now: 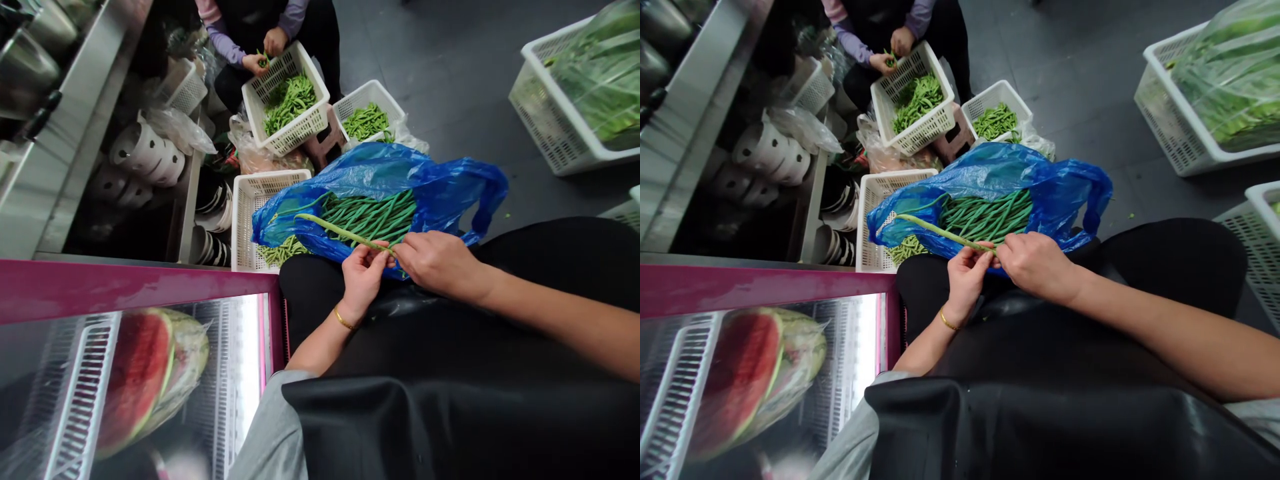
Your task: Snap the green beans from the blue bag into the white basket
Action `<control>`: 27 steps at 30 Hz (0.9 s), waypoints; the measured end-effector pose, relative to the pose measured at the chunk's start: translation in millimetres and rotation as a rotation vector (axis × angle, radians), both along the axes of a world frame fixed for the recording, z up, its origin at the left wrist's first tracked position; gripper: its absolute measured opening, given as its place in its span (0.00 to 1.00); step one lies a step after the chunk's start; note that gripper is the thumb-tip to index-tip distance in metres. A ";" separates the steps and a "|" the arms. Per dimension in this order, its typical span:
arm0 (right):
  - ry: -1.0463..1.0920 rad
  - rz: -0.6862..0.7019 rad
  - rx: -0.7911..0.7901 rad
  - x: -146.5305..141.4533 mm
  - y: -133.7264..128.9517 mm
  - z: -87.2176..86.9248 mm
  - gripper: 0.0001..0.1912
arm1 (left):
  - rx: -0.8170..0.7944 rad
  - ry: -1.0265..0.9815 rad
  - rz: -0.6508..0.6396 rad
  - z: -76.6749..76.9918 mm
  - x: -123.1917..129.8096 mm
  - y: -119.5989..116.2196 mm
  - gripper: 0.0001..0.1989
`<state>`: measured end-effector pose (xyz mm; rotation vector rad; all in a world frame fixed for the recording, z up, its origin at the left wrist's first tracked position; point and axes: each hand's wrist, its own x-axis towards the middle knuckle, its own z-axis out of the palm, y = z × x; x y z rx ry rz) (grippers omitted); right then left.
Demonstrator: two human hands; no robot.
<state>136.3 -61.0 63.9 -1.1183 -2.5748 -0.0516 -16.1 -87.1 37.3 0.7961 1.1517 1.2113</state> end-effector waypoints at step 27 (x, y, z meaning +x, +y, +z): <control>0.523 -0.056 -0.943 37.5 -8.0 24.9 0.20 | 0.094 -0.229 -0.129 15.7 0.4 -2.1 0.13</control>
